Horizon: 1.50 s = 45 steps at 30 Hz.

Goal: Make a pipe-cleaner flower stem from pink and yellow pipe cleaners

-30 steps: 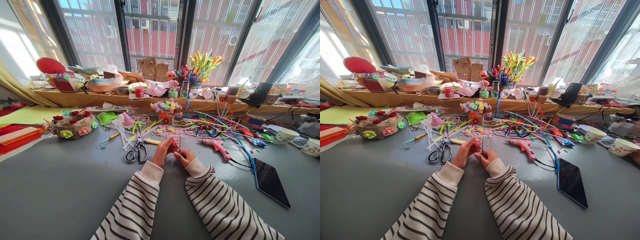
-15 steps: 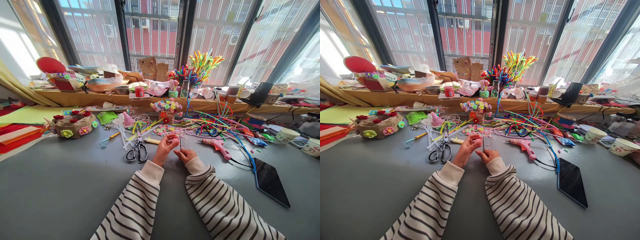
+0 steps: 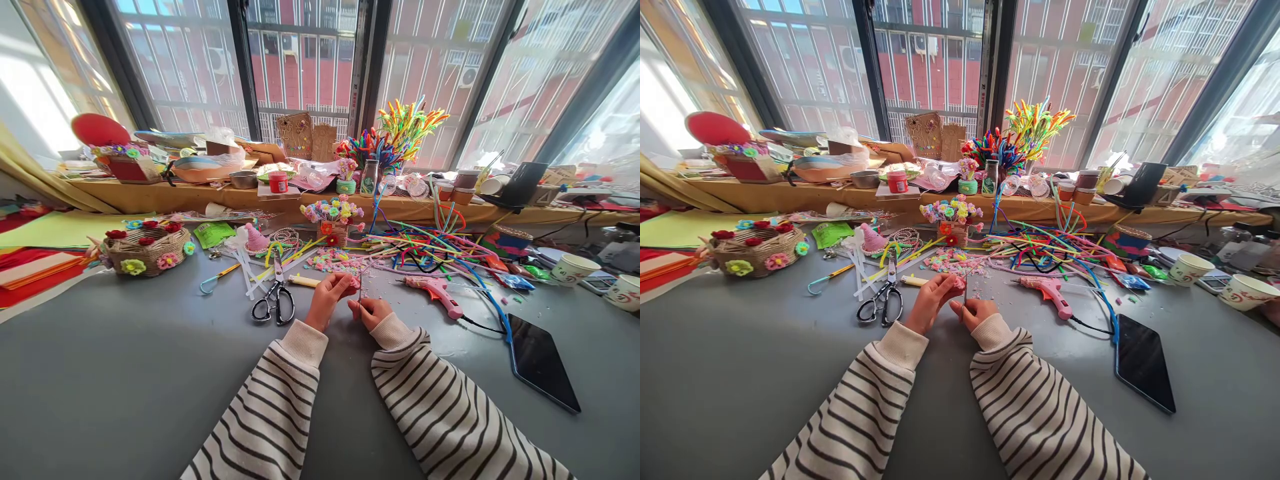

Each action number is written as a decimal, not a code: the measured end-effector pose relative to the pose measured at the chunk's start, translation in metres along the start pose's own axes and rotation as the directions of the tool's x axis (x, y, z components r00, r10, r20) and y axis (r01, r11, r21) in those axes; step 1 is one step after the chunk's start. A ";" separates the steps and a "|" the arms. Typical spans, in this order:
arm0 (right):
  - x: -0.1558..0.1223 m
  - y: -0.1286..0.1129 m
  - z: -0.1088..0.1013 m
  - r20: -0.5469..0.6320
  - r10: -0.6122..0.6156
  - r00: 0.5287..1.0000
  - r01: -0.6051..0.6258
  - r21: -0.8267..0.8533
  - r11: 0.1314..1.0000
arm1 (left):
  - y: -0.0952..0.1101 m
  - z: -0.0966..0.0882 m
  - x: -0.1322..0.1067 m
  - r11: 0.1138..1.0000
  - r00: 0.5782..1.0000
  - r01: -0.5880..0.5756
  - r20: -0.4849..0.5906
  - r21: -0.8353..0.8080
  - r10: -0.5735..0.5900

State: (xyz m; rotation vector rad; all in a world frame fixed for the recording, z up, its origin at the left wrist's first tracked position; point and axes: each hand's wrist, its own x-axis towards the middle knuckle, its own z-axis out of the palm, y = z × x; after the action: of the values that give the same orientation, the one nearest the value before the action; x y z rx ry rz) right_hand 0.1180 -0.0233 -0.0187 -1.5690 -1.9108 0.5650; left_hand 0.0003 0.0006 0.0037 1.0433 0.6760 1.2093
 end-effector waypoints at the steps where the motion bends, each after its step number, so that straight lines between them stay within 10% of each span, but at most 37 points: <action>1: 0.000 0.000 0.000 -0.004 -0.001 1.000 0.001 -0.005 1.000 | 0.000 0.000 0.000 1.000 1.000 0.002 -0.001 0.000 -0.002; 18: 0.005 0.004 0.001 -0.023 0.101 0.995 -0.103 -0.136 0.985 | -0.002 0.001 0.001 0.956 0.983 -0.177 -0.006 0.234 0.183; 28: 0.004 0.004 0.002 -0.065 0.081 0.995 -0.089 -0.128 0.988 | 0.003 0.002 -0.001 0.991 1.000 0.020 -0.025 0.134 -0.017; 45: 0.003 0.004 0.001 -0.018 0.077 0.997 -0.078 -0.055 0.995 | 0.002 0.001 -0.001 0.988 0.999 -0.032 -0.031 0.154 0.037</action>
State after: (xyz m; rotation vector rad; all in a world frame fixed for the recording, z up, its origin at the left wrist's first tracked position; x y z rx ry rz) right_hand 0.1202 -0.0191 -0.0213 -1.6838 -1.8753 0.5342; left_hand 0.0002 -0.0006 0.0063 1.1687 0.7901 1.2213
